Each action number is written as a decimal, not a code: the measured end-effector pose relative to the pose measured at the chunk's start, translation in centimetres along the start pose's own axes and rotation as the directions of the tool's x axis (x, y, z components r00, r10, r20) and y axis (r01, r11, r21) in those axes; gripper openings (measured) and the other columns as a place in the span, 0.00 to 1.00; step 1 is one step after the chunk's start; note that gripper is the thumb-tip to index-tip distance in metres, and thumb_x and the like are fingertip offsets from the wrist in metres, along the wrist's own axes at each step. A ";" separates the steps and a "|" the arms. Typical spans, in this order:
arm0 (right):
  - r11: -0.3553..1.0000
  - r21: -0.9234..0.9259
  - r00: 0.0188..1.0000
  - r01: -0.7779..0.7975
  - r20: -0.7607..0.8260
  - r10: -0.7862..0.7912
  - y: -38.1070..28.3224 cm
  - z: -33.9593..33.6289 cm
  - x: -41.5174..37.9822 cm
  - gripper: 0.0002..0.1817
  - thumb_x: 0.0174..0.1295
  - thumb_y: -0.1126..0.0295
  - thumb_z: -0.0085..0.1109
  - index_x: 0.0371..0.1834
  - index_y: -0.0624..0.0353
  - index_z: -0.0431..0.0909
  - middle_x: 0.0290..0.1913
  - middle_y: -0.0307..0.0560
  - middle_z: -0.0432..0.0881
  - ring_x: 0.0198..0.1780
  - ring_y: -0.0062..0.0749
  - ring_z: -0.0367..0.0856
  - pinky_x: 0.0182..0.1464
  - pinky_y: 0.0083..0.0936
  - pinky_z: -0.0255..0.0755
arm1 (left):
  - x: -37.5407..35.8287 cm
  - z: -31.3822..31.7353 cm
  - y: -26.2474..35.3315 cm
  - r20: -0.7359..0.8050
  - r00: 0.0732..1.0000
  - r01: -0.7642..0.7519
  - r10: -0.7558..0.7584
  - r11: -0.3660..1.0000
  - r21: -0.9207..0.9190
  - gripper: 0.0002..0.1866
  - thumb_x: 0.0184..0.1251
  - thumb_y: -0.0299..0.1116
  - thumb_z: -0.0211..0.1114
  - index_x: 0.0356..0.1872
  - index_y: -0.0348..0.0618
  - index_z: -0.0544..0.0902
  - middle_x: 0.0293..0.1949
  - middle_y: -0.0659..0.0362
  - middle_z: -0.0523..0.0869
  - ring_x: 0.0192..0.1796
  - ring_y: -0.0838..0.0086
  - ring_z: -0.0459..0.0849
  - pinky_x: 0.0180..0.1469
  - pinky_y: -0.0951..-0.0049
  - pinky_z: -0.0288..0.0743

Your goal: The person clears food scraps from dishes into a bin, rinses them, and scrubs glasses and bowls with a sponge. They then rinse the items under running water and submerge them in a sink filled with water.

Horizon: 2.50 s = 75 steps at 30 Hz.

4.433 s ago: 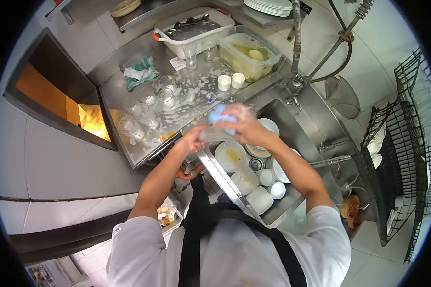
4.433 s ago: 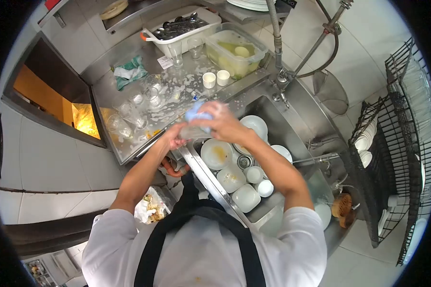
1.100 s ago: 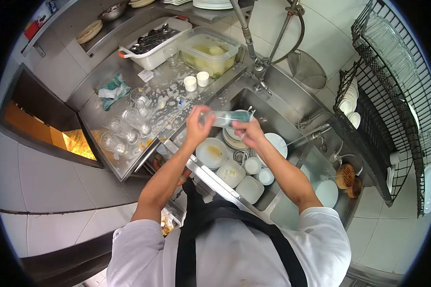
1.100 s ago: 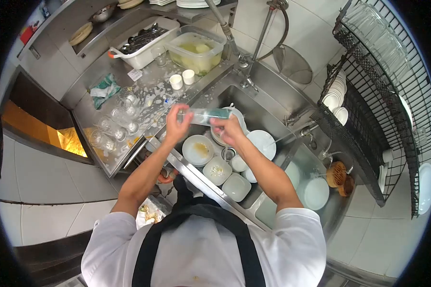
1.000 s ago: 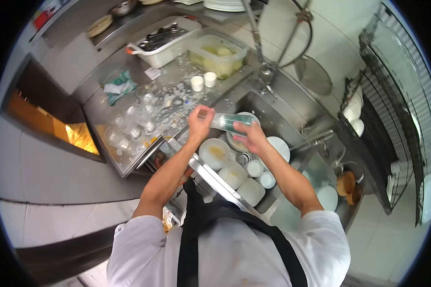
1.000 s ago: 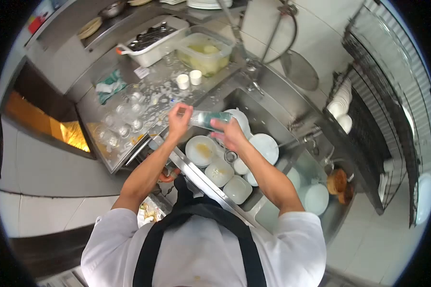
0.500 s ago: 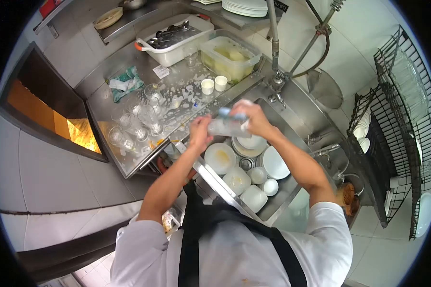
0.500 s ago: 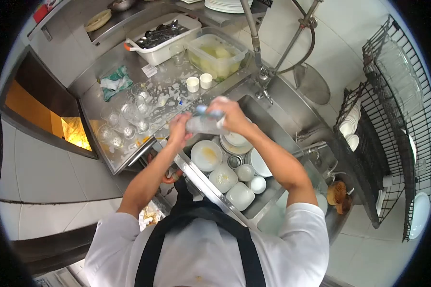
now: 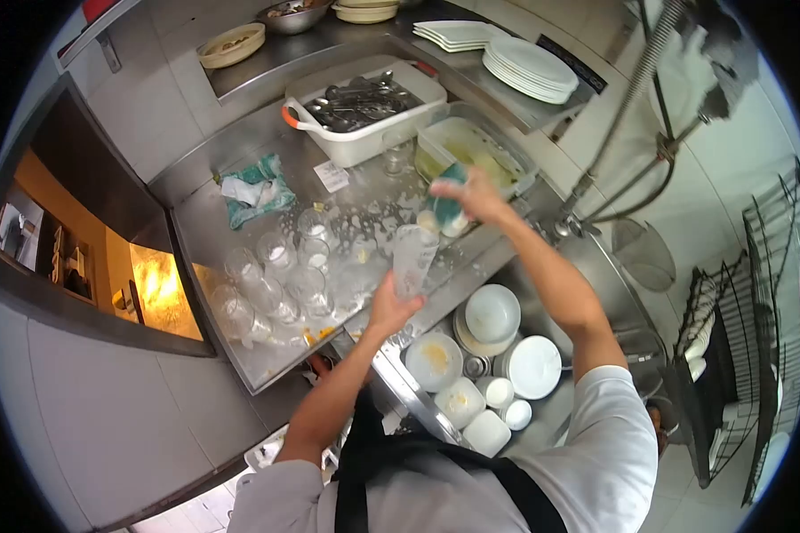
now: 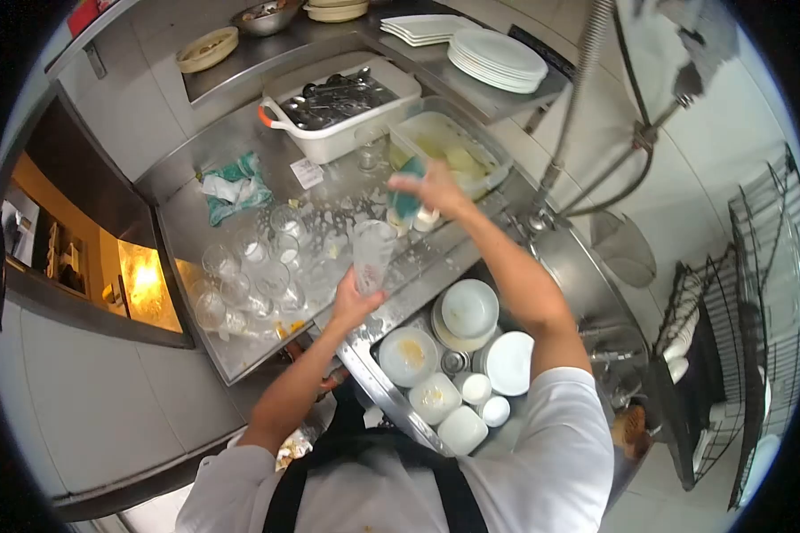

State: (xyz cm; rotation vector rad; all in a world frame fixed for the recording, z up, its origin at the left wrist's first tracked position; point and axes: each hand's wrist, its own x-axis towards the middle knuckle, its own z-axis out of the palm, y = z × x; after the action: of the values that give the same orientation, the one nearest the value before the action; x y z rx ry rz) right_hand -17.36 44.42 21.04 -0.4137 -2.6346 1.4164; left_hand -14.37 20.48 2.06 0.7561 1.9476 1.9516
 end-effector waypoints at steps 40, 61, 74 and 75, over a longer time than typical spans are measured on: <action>0.581 0.789 0.974 -0.199 0.092 0.208 7.8 6.8 -7.1 0.26 0.45 0.81 0.68 0.52 0.54 0.80 0.43 0.38 0.86 0.42 0.32 0.85 0.48 0.34 0.76 | 0.7 0.4 11.2 -0.252 0.802 -0.390 0.541 0.795 0.465 0.22 0.57 0.28 0.67 0.56 0.41 0.79 0.64 0.43 0.69 0.64 0.49 0.70 0.65 0.57 0.66; 0.521 0.830 0.960 -0.196 0.053 0.276 10.3 2.9 -28.7 0.21 0.46 0.79 0.70 0.46 0.52 0.83 0.45 0.40 0.84 0.47 0.30 0.80 0.50 0.42 0.72 | -3.8 12.5 8.4 0.030 0.894 -0.445 0.447 0.877 0.184 0.11 0.58 0.32 0.68 0.36 0.36 0.80 0.30 0.53 0.82 0.31 0.65 0.82 0.33 0.63 0.75; 0.561 -0.492 0.699 0.666 0.151 -0.699 4.5 -2.5 -26.7 0.24 0.39 0.79 0.71 0.45 0.53 0.82 0.36 0.43 0.77 0.52 0.42 0.75 0.54 0.36 0.71 | -3.1 8.7 5.6 0.528 0.237 0.954 -0.816 0.299 0.035 0.12 0.72 0.42 0.53 0.42 0.46 0.78 0.26 0.60 0.76 0.12 0.81 0.64 0.08 0.87 0.50; 0.428 -0.526 0.632 0.735 0.300 -0.715 3.3 -1.6 -26.4 0.27 0.38 0.79 0.71 0.48 0.52 0.82 0.35 0.42 0.78 0.53 0.42 0.75 0.56 0.34 0.71 | -3.1 8.8 5.2 0.526 0.326 0.933 -0.786 0.355 -0.048 0.12 0.72 0.42 0.52 0.42 0.47 0.78 0.26 0.60 0.77 0.14 0.80 0.66 0.10 0.86 0.55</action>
State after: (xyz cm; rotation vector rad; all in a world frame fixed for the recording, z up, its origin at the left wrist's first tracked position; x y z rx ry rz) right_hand 8.85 39.58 19.75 0.6892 -2.6484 0.2628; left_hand -6.23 25.92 6.27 -0.0841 1.1971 1.1817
